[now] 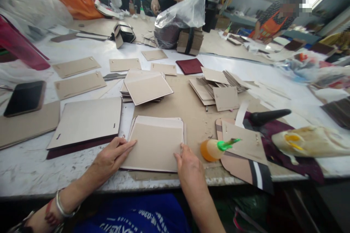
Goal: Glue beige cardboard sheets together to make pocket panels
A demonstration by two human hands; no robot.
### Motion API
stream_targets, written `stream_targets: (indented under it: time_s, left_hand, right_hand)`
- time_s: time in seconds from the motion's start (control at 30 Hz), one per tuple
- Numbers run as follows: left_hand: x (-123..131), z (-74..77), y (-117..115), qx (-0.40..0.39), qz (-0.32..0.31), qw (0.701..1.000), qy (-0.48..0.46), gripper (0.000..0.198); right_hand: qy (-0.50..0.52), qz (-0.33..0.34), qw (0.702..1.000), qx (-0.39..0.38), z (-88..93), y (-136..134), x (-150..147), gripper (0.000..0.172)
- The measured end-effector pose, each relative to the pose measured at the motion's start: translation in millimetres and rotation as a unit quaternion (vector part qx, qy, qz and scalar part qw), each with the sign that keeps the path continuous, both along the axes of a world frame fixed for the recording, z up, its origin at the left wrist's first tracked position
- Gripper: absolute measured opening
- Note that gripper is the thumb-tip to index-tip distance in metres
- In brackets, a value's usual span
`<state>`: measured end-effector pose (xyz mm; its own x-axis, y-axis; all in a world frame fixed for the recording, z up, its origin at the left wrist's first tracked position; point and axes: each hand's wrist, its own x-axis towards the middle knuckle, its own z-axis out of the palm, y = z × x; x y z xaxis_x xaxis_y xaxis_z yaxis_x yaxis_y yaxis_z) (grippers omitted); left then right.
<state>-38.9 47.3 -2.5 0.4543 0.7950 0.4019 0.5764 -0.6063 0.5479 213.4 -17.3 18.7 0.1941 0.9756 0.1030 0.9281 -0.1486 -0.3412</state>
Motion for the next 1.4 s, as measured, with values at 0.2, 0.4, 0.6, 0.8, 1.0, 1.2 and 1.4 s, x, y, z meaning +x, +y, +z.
stream_targets:
  time_s: [0.2,0.4,0.6,0.8,1.0,1.2,1.4]
  left_hand:
    - [-2,-5.6,0,0.012,0.003,1.0,0.003,0.032]
    - [0,-13.1,-1,0.057,0.011,0.998,0.006,0.032]
    - [1,-7.2,-1,0.145,0.031,0.988,0.048,0.029]
    - [3,9.9,-3,0.121,-0.004,0.988,0.095,0.031]
    - [10,11.0,-7,0.134,-0.01,0.983,0.121,0.036]
    - [12,1.7,-9,0.153,-0.004,0.98,0.126,0.036]
    - [6,-16.4,-4,0.175,-0.009,0.978,0.111,0.044]
  right_hand:
    - [-0.005,0.012,1.0,0.004,-3.4,0,7,0.02]
    - [-0.038,0.031,0.999,0.016,-19.1,-5,15,0.025]
    - [-0.051,0.074,0.995,0.044,-32.7,-2,30,0.028]
    - [-0.047,0.082,0.993,0.07,-43.7,-5,37,0.033]
    - [-0.112,0.047,0.986,0.118,-32.0,-2,17,0.045]
    - [-0.18,0.117,0.952,0.219,-13.9,22,-24,0.056]
    - [-0.134,0.182,0.958,0.175,-0.1,29,-61,0.061]
